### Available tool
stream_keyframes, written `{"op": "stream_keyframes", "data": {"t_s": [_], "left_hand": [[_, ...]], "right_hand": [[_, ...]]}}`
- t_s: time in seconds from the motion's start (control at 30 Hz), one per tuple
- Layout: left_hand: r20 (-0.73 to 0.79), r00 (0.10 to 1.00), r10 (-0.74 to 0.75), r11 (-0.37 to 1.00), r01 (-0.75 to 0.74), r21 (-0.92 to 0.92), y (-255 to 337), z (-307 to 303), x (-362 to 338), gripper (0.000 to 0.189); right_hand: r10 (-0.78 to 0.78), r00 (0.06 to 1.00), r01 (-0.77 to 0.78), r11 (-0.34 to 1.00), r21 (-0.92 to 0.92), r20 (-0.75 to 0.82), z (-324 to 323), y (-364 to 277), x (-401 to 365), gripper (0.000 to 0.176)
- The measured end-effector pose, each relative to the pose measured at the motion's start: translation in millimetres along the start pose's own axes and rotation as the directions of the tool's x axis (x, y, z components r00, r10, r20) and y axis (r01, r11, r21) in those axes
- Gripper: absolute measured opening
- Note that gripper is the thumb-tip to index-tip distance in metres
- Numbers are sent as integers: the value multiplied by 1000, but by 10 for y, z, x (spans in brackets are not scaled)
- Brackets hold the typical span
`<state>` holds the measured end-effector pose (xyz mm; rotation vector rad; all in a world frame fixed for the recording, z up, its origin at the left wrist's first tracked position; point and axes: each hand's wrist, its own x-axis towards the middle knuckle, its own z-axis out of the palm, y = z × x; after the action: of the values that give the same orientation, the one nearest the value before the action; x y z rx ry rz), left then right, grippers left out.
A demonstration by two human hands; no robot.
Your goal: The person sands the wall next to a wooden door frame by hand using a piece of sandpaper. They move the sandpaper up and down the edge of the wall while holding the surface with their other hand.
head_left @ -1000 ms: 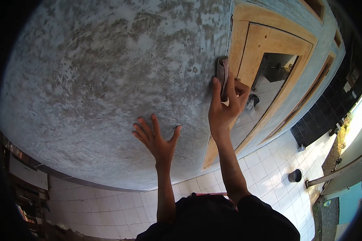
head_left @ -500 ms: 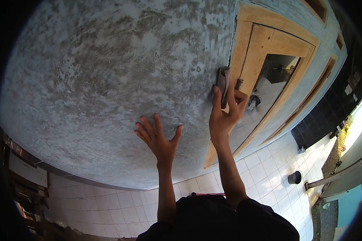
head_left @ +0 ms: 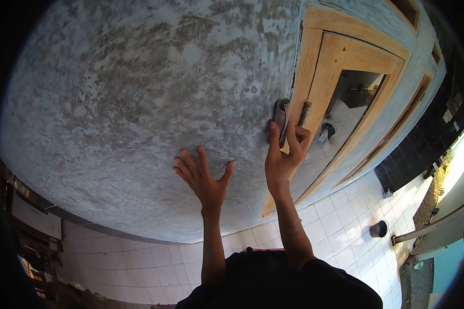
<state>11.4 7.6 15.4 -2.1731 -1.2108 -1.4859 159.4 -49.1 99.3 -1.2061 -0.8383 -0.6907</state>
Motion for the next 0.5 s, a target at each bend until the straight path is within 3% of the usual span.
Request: {"op": "stream_keyframes", "data": {"t_s": [0.23, 0.37, 0.5], "left_hand": [[-3, 1000, -4, 1000, 4, -6, 8, -5, -2, 103], [-6, 1000, -9, 1000, 9, -3, -4, 7, -16, 103], [-6, 1000, 0, 1000, 0, 0, -15, 18, -16, 103]], "right_hand": [[50, 999, -50, 998, 27, 4, 39, -219, 396, 35], [5, 1000, -5, 1000, 3, -20, 23, -22, 69, 35], [76, 997, -75, 997, 21, -15, 25, -50, 38, 36]]}}
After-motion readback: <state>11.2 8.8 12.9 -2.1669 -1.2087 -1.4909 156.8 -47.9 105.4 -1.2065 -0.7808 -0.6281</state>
